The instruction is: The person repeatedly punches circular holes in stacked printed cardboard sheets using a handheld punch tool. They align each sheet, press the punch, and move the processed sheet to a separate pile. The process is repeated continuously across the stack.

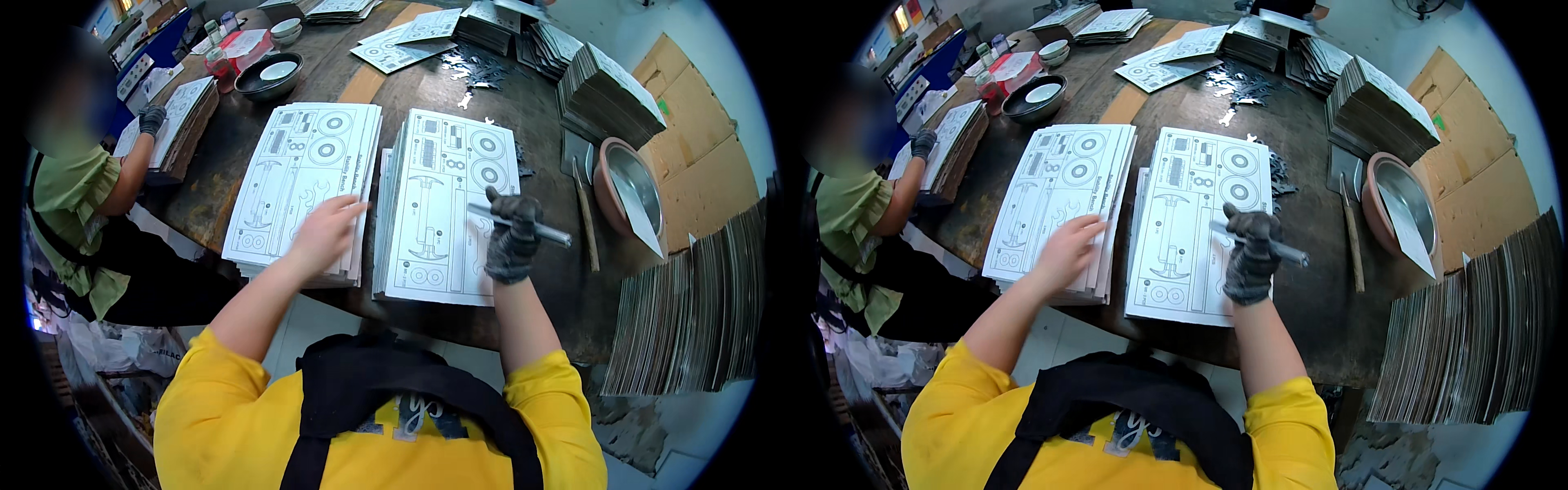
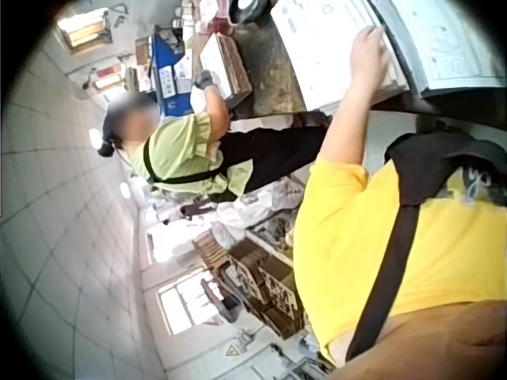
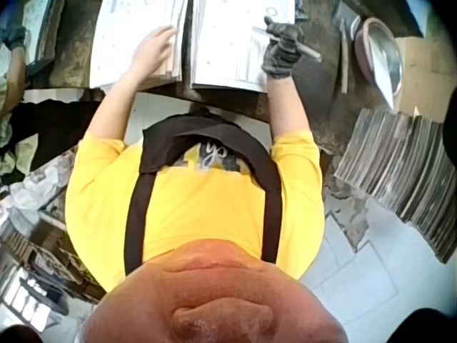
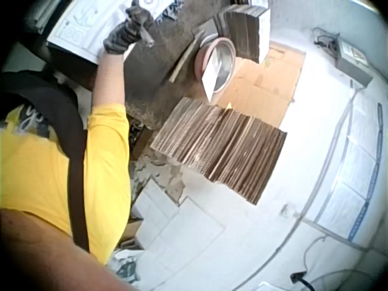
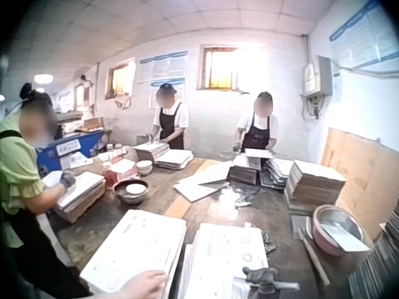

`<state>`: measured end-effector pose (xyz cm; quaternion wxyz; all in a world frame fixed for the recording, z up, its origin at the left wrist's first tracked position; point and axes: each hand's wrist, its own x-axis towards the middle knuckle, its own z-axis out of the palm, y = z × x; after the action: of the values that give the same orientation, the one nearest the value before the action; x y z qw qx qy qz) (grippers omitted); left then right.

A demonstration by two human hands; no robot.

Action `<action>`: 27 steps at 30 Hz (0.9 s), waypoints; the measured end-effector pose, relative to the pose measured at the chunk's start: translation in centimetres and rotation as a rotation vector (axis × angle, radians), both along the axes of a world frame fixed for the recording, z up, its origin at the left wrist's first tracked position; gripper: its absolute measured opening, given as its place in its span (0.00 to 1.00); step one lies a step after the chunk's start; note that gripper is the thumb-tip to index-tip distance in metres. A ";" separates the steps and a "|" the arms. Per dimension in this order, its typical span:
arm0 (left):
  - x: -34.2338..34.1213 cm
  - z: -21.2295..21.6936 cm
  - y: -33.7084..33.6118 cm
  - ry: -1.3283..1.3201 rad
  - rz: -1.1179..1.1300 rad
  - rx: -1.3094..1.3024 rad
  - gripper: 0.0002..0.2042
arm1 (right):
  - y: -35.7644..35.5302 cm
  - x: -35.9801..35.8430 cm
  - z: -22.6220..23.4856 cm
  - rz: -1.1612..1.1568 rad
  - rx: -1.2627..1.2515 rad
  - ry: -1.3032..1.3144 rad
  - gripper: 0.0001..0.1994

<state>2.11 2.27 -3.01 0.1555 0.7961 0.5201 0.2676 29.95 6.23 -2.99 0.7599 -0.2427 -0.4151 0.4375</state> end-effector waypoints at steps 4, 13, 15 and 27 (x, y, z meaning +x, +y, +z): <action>8.0 -1.5 6.1 -0.003 -0.184 0.180 0.19 | 5.1 -1.5 -2.0 0.038 0.019 -0.119 0.22; 11.1 -4.5 8.1 0.285 -0.146 0.175 0.24 | 4.3 -1.7 -4.4 0.067 -0.049 -0.260 0.17; 11.2 -4.5 8.2 0.310 -0.144 0.162 0.24 | 2.1 -1.2 -4.8 0.123 -0.124 -0.302 0.12; 11.3 -4.2 8.0 0.326 -0.127 0.126 0.24 | -14.0 -0.8 -1.0 0.237 -0.043 -0.479 0.10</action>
<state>13.38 10.24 -7.17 0.0357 0.8683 0.4692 0.1568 29.11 -7.78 -3.99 0.5782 -0.3050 -0.5992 0.4622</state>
